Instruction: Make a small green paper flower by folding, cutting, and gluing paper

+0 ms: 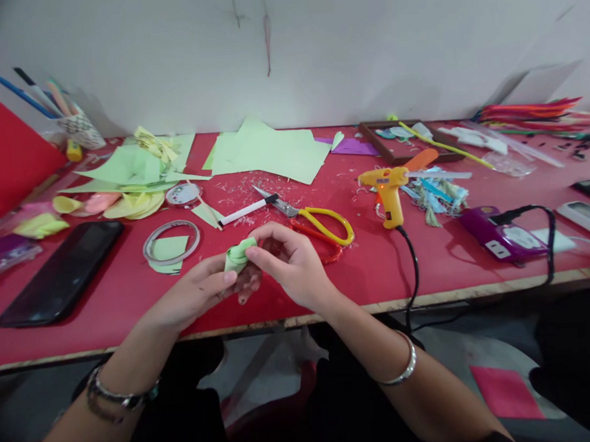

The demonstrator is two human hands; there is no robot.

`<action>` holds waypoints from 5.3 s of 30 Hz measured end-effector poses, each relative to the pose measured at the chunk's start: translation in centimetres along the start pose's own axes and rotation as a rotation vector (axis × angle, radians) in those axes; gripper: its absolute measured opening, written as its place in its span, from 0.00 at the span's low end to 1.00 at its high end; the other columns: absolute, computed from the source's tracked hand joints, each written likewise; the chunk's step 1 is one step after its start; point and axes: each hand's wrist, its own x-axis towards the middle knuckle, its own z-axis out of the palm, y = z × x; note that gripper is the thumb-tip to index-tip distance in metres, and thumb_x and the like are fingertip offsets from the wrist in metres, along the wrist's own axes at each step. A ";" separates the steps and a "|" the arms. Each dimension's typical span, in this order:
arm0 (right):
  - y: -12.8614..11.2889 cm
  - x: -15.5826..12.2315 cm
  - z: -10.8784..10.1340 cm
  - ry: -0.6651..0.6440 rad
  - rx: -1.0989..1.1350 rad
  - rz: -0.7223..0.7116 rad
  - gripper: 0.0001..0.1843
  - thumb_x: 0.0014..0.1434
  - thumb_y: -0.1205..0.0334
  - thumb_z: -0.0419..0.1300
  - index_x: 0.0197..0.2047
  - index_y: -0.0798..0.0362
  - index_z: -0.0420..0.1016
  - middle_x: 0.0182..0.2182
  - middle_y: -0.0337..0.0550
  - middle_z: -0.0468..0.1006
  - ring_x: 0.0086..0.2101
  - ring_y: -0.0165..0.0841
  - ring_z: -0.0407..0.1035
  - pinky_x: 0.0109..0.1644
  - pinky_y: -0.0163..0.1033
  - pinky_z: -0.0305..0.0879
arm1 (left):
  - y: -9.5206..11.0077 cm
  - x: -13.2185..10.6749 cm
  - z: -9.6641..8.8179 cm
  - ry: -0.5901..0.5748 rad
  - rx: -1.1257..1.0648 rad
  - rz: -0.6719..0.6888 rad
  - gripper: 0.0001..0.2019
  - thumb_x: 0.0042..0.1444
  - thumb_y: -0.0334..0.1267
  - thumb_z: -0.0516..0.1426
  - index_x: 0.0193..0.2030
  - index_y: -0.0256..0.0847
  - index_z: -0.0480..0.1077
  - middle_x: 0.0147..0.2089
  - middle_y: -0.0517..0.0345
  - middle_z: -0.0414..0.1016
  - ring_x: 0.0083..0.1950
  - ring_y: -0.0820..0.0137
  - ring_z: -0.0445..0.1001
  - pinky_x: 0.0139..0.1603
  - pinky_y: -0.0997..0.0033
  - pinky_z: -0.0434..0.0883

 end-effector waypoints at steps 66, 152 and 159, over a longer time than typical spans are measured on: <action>0.2 -1.1 0.5 0.090 -0.494 -0.204 0.07 0.53 0.64 0.59 0.38 0.51 0.69 0.33 0.41 0.70 0.33 0.29 0.67 0.37 0.36 0.68 | 0.0 -0.2 -0.6 0.357 0.614 0.331 0.17 0.53 0.33 0.52 0.51 0.43 0.57 0.52 0.51 0.58 0.49 0.69 0.65 0.46 0.68 0.70; -0.4 -2.5 2.6 0.161 -0.558 -0.353 0.11 0.50 0.75 0.54 0.35 0.52 0.69 0.31 0.37 0.69 0.32 0.25 0.66 0.32 0.31 0.68 | -0.5 -1.5 -0.1 0.454 0.785 0.721 0.02 0.53 0.30 0.56 0.33 0.40 0.67 0.36 0.58 0.65 0.41 0.72 0.69 0.39 0.72 0.70; -0.5 -2.5 1.9 0.120 -0.523 -0.334 0.08 0.52 0.72 0.54 0.33 0.51 0.70 0.31 0.38 0.70 0.32 0.26 0.67 0.31 0.32 0.68 | -0.3 -1.6 0.0 0.432 0.797 0.670 0.01 0.54 0.32 0.55 0.34 0.40 0.67 0.36 0.58 0.65 0.41 0.72 0.69 0.39 0.71 0.69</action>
